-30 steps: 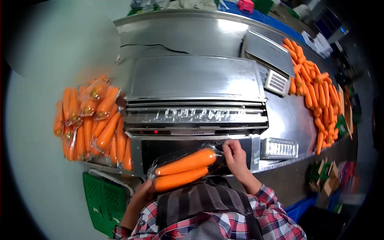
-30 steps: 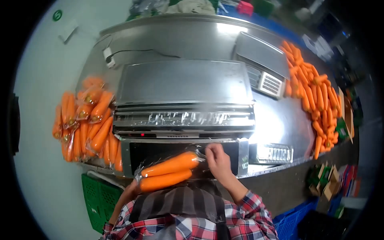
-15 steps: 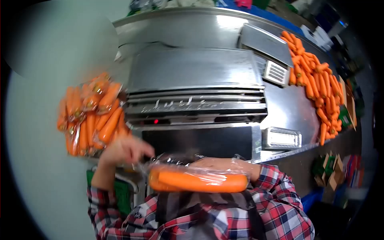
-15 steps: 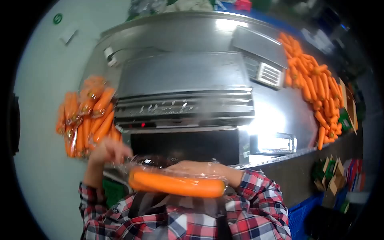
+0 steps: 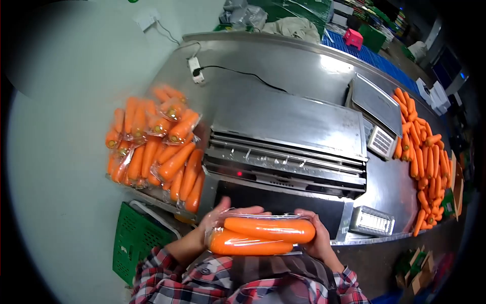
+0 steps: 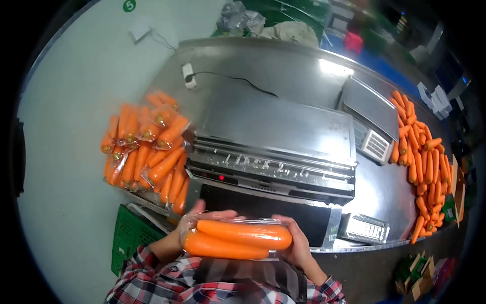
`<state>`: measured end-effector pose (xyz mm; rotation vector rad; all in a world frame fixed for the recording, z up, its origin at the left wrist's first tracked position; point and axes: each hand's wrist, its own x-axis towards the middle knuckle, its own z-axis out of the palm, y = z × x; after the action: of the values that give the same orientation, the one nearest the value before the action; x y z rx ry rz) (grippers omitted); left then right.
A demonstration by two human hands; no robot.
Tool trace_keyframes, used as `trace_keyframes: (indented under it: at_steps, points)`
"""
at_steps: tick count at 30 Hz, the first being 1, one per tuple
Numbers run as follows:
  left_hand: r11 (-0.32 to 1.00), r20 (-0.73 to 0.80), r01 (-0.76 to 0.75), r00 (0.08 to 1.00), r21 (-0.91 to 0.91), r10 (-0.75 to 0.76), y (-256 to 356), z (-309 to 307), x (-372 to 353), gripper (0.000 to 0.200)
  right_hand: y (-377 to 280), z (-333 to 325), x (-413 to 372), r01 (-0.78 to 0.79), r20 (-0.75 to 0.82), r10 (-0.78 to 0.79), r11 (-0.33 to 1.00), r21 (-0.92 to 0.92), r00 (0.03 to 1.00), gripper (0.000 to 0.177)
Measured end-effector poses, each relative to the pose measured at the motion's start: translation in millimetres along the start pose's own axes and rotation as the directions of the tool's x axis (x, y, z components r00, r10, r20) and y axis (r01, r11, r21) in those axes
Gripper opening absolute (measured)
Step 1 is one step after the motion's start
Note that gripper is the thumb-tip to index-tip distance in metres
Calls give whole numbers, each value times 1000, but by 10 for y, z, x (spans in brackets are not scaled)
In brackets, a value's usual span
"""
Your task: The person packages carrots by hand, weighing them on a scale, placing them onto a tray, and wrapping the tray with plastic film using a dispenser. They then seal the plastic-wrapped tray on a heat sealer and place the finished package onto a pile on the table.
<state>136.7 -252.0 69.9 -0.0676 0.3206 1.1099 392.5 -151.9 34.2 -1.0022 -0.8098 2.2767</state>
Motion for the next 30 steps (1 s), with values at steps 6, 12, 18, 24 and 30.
trace_keyframes:
  at_steps: [6, 12, 18, 24, 30]
  points:
    - [668, -306, -37, 869, 743, 389, 246, 173, -471, 45, -56, 228, 255, 198, 61, -188, 917, -347, 980, 39]
    - [560, -189, -574, 578, 597, 794, 1066, 142, -708, 50, -478, 486, 467, 591, 112, -590, 742, -316, 800, 38]
    - [111, -68, -445, 111, 889, 991, 2977, -597, -834, 55, -555, -402, 165, 489, -355, -709, 688, -536, 609, 28]
    - [-246, 208, 290, 154, 925, 966, 3013, -377, -58, 46, -500, -1726, -629, -14, -349, -765, 407, -914, 541, 22]
    - [-413, 379, 441, 168, 797, 910, 2570, -273, 304, 38, -262, -2709, -857, -356, -104, -589, -330, -874, 801, 23]
